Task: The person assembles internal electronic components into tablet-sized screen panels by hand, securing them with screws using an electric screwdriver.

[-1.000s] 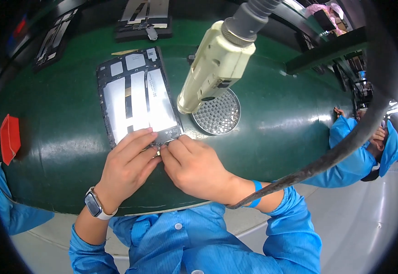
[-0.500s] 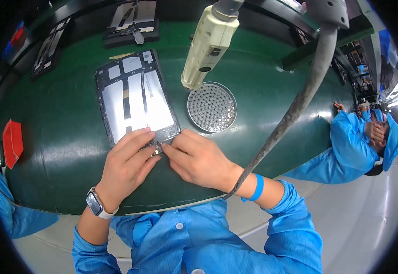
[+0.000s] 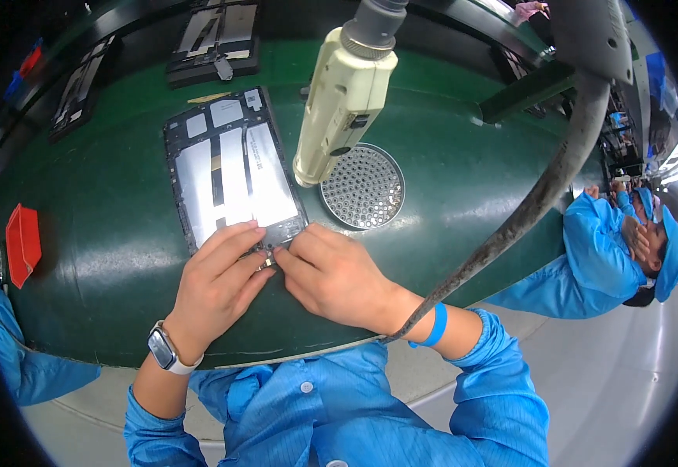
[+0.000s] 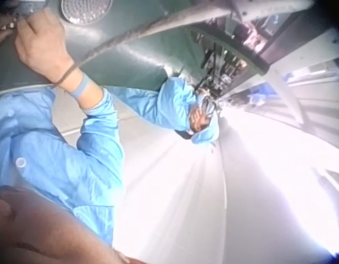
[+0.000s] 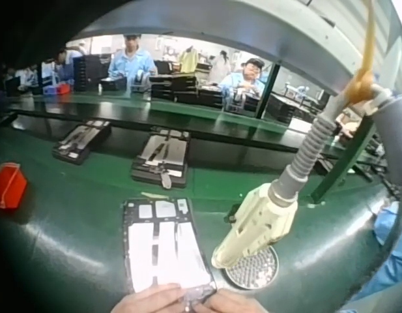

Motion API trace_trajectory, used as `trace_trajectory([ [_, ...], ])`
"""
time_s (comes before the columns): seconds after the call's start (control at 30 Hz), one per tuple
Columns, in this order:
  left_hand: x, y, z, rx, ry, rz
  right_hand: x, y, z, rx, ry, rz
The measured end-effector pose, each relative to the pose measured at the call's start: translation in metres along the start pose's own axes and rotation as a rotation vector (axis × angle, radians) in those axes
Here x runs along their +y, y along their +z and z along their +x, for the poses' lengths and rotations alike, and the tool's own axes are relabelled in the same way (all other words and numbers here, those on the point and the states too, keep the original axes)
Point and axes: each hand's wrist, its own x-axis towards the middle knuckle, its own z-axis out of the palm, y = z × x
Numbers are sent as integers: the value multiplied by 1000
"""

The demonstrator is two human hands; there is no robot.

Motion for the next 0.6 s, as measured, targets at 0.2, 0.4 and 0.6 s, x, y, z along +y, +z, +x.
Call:
trace_trajectory([
  [0.2, 1, 3, 5, 48, -94, -82, 0, -3, 5, -53, 8, -40],
  [0.4, 4, -2, 25, 20, -247, -163, 22, -9, 1, 22, 195, 364],
  [0.6, 5, -4, 30, -20, -321, -189, 25, -19, 15, -39, 289, 423],
])
